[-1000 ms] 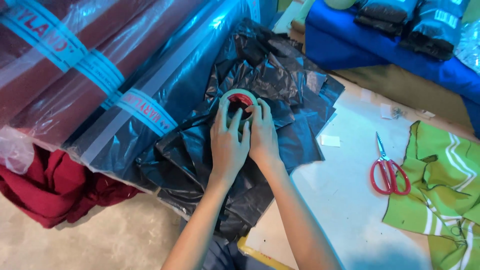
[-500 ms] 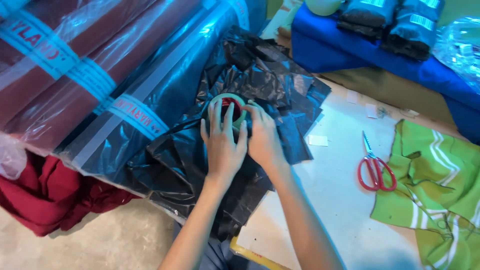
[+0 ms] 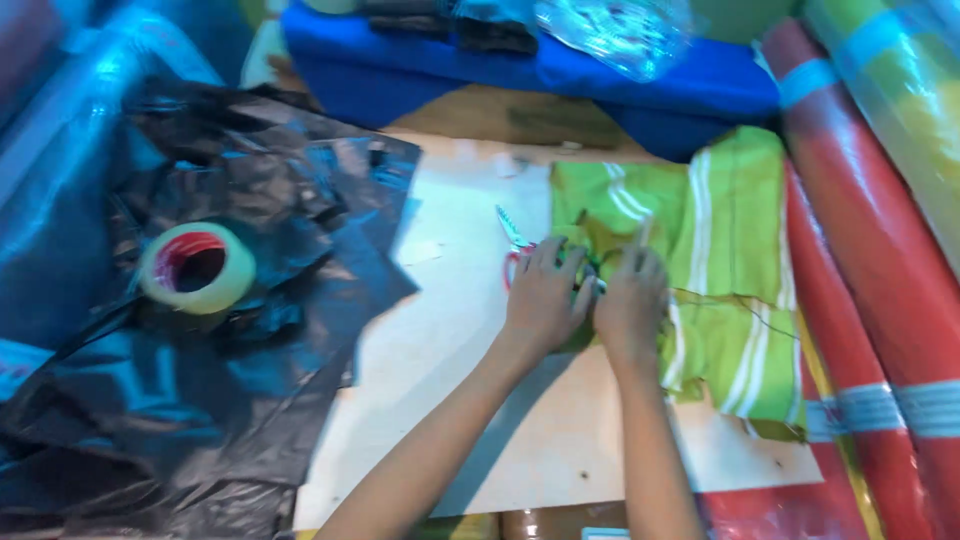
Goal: The person places a barcode label on a black plastic bag and sets it aside. They then use red-handled scissors to cut a piece of green and white striped fabric along a marked line on a wooden table.
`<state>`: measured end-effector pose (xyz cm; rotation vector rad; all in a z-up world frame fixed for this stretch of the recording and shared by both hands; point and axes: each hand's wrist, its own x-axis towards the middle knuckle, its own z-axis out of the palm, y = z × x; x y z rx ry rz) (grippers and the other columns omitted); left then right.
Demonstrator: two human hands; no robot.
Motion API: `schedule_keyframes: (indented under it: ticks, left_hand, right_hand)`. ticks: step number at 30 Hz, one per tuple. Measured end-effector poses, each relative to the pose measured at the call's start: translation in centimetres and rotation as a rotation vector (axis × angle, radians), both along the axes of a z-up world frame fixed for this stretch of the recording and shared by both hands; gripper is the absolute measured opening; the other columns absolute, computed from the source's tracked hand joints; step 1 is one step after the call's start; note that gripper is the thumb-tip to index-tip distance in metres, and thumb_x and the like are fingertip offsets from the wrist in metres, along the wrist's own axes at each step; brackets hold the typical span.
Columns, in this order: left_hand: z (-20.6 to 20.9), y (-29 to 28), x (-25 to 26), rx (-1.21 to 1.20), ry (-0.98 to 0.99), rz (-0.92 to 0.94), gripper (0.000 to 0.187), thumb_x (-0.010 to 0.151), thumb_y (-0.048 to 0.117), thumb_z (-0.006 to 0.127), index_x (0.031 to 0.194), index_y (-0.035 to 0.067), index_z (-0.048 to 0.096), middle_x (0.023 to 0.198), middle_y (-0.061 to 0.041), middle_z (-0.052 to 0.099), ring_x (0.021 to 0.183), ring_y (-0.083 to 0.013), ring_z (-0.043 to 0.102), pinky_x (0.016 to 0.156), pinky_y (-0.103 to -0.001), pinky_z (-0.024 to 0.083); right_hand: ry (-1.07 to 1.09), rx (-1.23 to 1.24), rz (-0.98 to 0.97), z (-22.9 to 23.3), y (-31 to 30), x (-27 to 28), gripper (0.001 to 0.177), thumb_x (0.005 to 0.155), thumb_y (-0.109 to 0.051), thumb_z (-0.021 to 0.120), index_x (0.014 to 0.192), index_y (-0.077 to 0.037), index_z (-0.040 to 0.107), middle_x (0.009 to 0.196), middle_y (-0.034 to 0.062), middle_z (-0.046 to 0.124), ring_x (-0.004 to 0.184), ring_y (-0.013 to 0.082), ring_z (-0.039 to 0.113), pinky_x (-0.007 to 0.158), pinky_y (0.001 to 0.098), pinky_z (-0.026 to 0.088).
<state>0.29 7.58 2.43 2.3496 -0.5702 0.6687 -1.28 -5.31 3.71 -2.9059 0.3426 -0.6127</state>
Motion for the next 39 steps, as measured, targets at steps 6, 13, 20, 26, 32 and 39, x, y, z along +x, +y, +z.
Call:
schedule_keyframes:
  ticks: [6,13,20,26,32,39]
  left_hand:
    - [-2.5,-2.0,0.5,0.053,0.002,0.018,0.04,0.1,0.031,0.051,0.132,0.012,0.066,0.131,-0.019,0.064,0.133,-0.0352,0.055,0.113,-0.048,0.036]
    - [-2.1,-1.3,0.5,0.02,0.03,0.044,0.041,0.103,0.036,0.052,0.136,0.015,0.063,0.114,-0.01,0.071,0.115,-0.0274,0.068,0.105,-0.041,0.044]
    - [1.1,1.6,-0.1,-0.279,0.183,0.038,0.045,0.106,0.04,0.045,0.138,0.013,0.061,0.089,-0.018,0.076,0.083,-0.0381,0.074,0.083,-0.046,0.055]
    - [3.8,3.2,-1.0,-0.528,0.331,-0.141,0.054,0.107,0.036,0.038,0.157,0.015,0.038,0.074,-0.03,0.068,0.083,-0.0568,0.065,0.078,-0.059,0.049]
    - [0.4,2.9,1.7,-0.751,0.41,-0.122,0.034,0.103,0.023,0.051,0.13,0.017,0.071,0.102,-0.017,0.078,0.102,-0.0356,0.074,0.09,-0.045,0.058]
    - [0.1,3.0,1.8,-0.707,0.37,-0.101,0.028,0.103,0.008,0.056,0.124,0.014,0.074,0.111,-0.011,0.077,0.105,-0.0293,0.074,0.091,-0.04,0.06]
  right_hand:
    - [0.016,0.177,0.051,-3.2,-0.8,0.3,0.04,0.092,-0.019,0.073,0.13,-0.019,0.059,0.133,0.0057,0.05,0.131,0.0314,0.046,0.1,0.0474,0.041]
    - [-0.162,0.17,0.111,-2.2,-0.2,0.5,0.028,0.096,-0.018,0.073,0.12,-0.017,0.058,0.121,0.0001,0.05,0.12,0.0309,0.055,0.088,0.0438,0.045]
    - [-0.607,0.181,0.349,-0.4,1.9,-0.1,0.014,0.103,-0.008,0.069,0.104,-0.011,0.055,0.106,0.0093,0.067,0.1,0.0357,0.065,0.083,0.0457,0.049]
    - [-0.58,0.329,0.564,-1.2,3.6,-0.1,0.02,0.093,0.006,0.07,0.102,-0.009,0.061,0.11,0.0134,0.073,0.102,0.0389,0.067,0.082,0.0447,0.057]
    - [-0.485,0.475,0.644,1.5,4.1,-1.6,0.011,0.093,-0.003,0.067,0.103,-0.007,0.065,0.114,0.0164,0.073,0.101,0.0417,0.069,0.079,0.0449,0.06]
    - [-0.435,0.433,0.303,-0.6,-0.1,-0.9,0.011,0.092,-0.008,0.066,0.102,-0.012,0.068,0.108,0.0077,0.071,0.091,0.0373,0.071,0.067,0.0427,0.057]
